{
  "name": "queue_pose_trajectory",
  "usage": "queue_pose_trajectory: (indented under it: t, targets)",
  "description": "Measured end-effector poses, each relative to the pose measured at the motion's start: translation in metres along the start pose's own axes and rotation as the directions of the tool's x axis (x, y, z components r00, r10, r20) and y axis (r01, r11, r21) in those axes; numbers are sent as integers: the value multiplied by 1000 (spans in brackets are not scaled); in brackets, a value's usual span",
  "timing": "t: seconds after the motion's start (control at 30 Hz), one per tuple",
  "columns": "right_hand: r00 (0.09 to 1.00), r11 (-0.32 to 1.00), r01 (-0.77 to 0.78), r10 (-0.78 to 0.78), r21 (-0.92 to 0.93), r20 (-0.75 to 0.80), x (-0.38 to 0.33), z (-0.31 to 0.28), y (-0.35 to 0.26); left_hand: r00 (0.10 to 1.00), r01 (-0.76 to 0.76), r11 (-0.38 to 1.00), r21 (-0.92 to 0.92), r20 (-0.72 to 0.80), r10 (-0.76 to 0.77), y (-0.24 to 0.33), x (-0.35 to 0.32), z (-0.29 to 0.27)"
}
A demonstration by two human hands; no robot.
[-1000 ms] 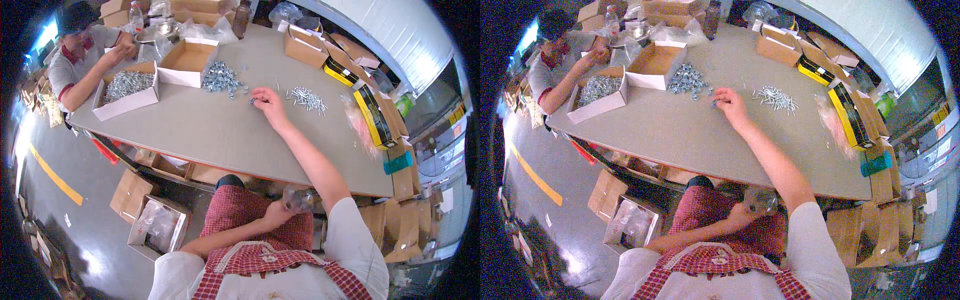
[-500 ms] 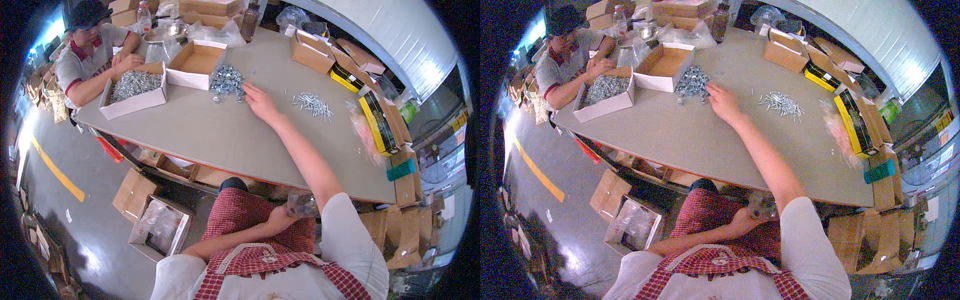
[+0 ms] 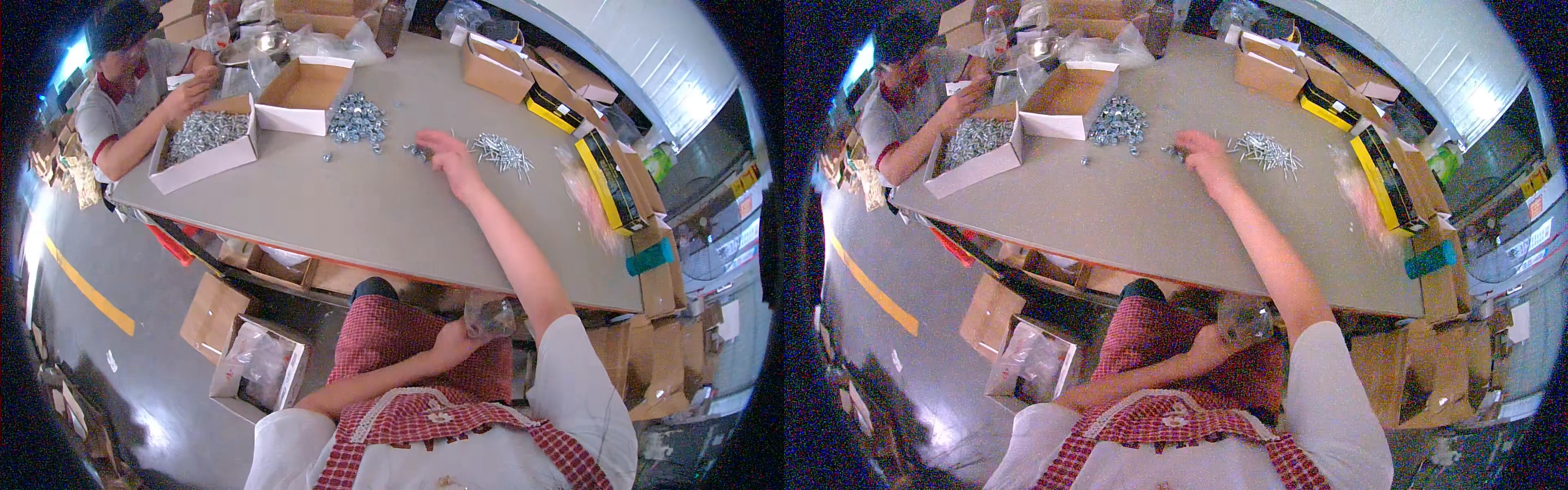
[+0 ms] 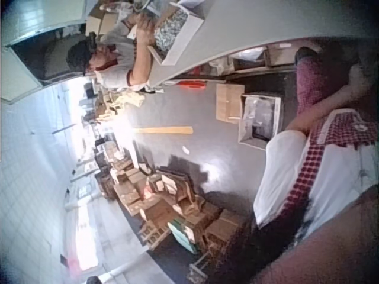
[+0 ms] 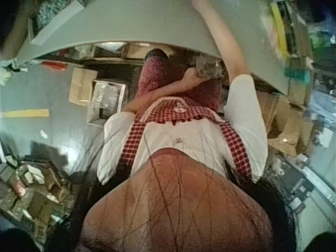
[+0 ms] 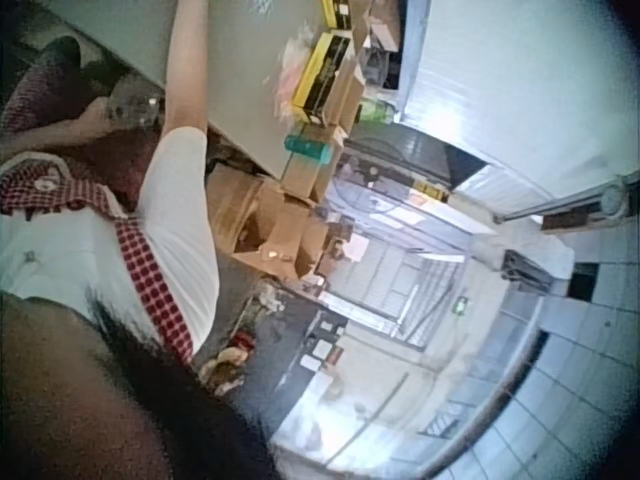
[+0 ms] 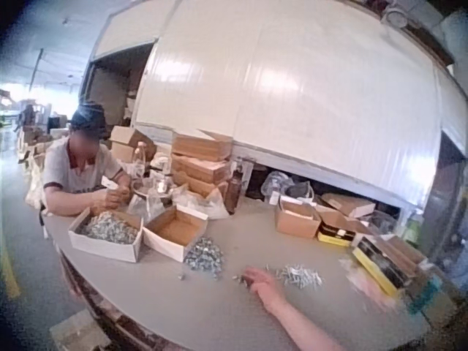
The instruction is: Packing small screws or bolts into clear plastic bags at a workstation.
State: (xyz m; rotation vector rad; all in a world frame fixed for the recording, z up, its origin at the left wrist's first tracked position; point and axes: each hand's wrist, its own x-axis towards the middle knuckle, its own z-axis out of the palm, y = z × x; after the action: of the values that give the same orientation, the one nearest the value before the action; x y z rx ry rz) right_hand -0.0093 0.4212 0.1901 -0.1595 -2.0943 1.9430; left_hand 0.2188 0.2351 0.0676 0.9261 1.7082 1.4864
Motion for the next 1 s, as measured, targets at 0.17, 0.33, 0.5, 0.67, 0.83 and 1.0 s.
queue_pose_trajectory:
  t: [0.17, 0.33, 0.5, 0.67, 0.83, 1.0]
  targets:
    - [936, 745, 347, -312, -571, 161, -7, 8, 9, 996, -61, 998, 6, -66, 62, -11, -3, 11]
    - [902, 669, 421, -383, -612, 202, -45, -14, 10, 994, -4, 999, 44, -106, 9, -36, 4, 27]
    - [937, 769, 349, -288, -536, 198, -117, -58, -8, 977, -116, 993, -22, -185, 110, -34, 6, 26]
    - [989, 989, 148, -148, 18, -25, -154, -115, 4, 979, -19, 977, -213, -203, -25, -8, 1, 20]
    - [990, 958, 113, -86, 265, -112, -153, -121, -4, 964, -29, 999, -33, -266, 19, -7, 0, 22]
    - [998, 1000, -5, 3, 31, 57, -168, -105, -9, 976, 1, 999, 34, -218, 6, -15, 0, 23]
